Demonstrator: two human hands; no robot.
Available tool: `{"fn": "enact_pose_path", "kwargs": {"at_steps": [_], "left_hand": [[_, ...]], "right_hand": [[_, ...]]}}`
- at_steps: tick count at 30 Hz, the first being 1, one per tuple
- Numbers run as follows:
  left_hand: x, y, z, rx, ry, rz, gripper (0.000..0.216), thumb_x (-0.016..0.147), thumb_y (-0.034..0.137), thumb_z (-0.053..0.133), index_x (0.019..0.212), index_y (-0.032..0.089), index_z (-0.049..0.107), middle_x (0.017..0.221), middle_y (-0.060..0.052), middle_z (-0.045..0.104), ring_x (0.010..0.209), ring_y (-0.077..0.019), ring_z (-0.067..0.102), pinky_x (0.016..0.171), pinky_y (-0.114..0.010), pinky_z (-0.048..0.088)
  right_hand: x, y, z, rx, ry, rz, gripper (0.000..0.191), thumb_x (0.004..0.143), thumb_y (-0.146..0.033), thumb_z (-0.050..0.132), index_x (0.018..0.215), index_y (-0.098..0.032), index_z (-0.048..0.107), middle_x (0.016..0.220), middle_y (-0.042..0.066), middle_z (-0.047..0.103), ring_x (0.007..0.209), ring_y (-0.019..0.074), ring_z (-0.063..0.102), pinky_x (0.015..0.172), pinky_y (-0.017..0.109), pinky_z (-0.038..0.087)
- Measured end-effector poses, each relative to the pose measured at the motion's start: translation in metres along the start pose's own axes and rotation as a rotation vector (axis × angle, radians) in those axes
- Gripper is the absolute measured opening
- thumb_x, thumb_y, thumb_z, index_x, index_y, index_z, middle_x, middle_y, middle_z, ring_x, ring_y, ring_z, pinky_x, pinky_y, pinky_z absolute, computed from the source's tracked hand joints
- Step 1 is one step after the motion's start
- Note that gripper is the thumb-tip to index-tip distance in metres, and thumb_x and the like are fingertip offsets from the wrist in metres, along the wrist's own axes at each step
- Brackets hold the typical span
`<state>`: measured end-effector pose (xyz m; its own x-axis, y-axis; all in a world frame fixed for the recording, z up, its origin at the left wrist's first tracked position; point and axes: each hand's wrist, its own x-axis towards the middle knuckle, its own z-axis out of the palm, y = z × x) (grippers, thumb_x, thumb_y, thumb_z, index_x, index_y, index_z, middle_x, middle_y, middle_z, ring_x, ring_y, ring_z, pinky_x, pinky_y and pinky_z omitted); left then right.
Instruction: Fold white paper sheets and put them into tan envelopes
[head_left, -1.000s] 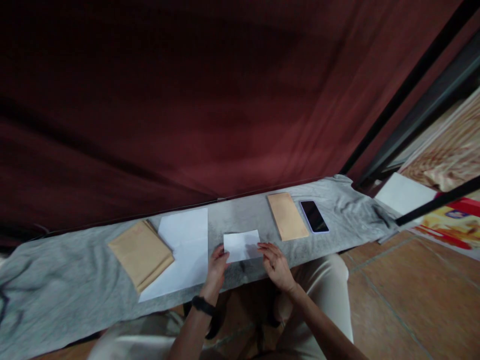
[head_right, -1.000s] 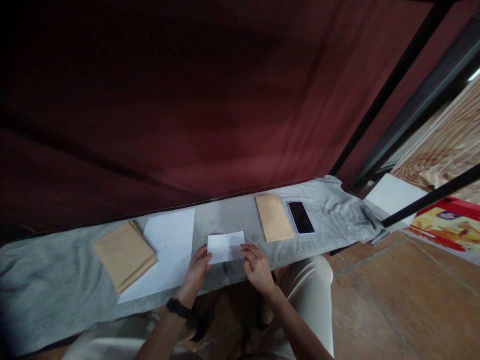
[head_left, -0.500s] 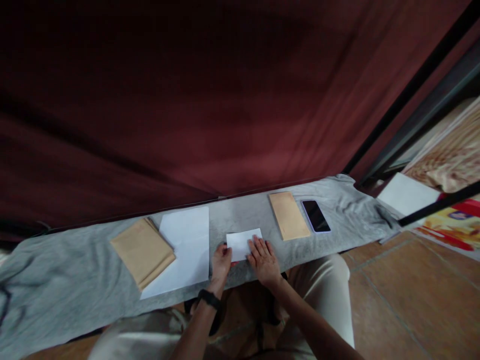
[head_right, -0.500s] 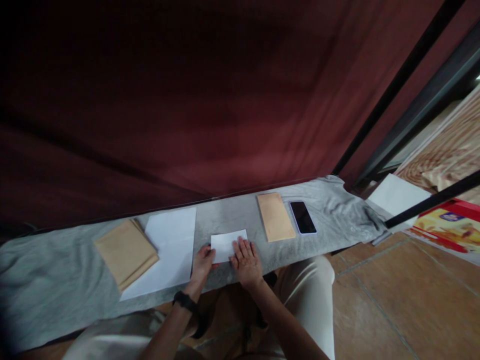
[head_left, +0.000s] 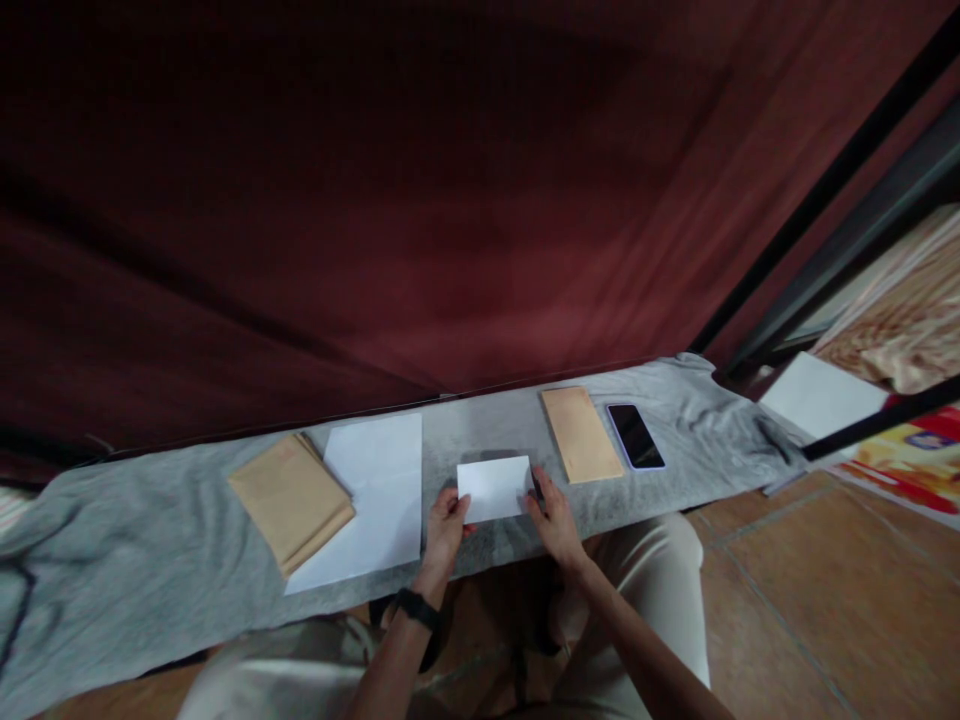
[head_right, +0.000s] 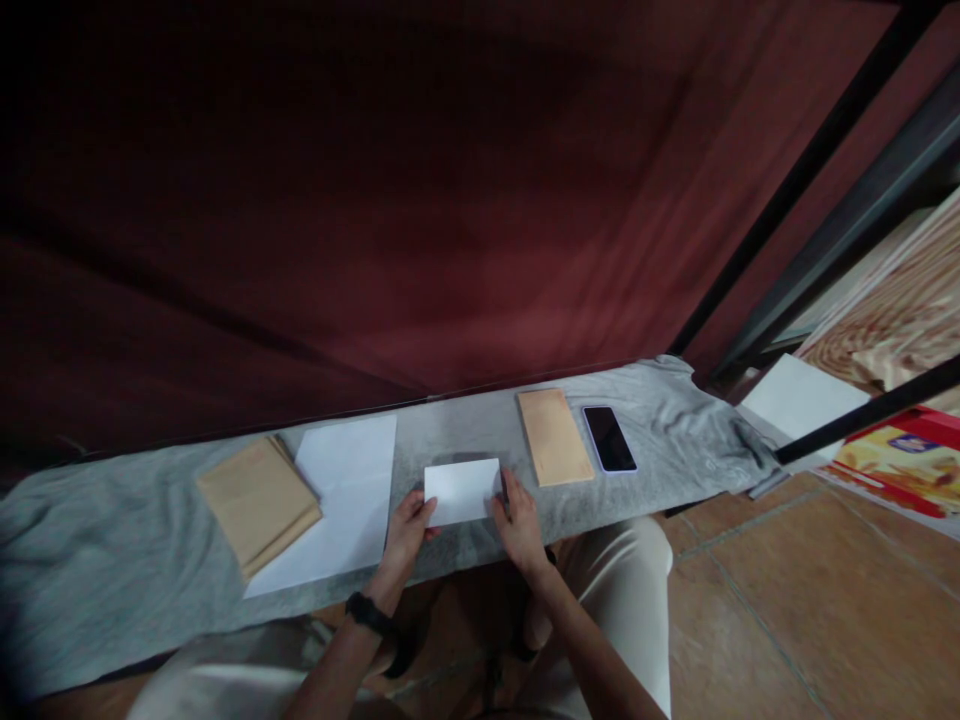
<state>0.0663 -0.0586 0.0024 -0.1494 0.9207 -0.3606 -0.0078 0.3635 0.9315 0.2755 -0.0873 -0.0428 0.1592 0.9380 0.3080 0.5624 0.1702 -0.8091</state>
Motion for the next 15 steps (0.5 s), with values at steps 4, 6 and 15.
{"fn": "enact_pose_path", "kwargs": {"at_steps": [4, 6, 15], "left_hand": [[-0.005, 0.003, 0.003, -0.040, -0.055, -0.005, 0.030, 0.069, 0.043, 0.079, 0.082, 0.020, 0.065, 0.068, 0.001, 0.064, 0.053, -0.0136, 0.057, 0.044, -0.022, 0.041], [-0.006, 0.004, 0.005, -0.049, -0.069, -0.012, 0.031, 0.068, 0.044, 0.080, 0.081, 0.020, 0.065, 0.066, 0.001, 0.064, 0.049, -0.0125, 0.055, 0.043, -0.023, 0.039], [-0.011, 0.004, -0.001, -0.086, -0.169, -0.019, 0.039, 0.060, 0.042, 0.084, 0.085, 0.017, 0.068, 0.065, 0.000, 0.066, 0.048, -0.0128, 0.058, 0.046, -0.023, 0.042]], "right_hand": [[0.013, 0.003, -0.009, 0.419, -0.088, 0.271, 0.061, 0.089, -0.053, 0.057, 0.139, -0.018, 0.054, 0.101, 0.008, 0.074, 0.087, 0.0231, 0.070, 0.077, 0.037, 0.058], [0.018, 0.001, -0.012, 0.522, -0.121, 0.378, 0.057, 0.081, -0.057, 0.064, 0.120, -0.016, 0.066, 0.085, 0.006, 0.074, 0.075, 0.0223, 0.068, 0.068, 0.034, 0.056], [0.018, 0.001, -0.011, 0.525, -0.075, 0.465, 0.050, 0.067, -0.066, 0.068, 0.079, -0.017, 0.071, 0.069, 0.004, 0.069, 0.060, 0.0182, 0.060, 0.057, 0.031, 0.050]]}}
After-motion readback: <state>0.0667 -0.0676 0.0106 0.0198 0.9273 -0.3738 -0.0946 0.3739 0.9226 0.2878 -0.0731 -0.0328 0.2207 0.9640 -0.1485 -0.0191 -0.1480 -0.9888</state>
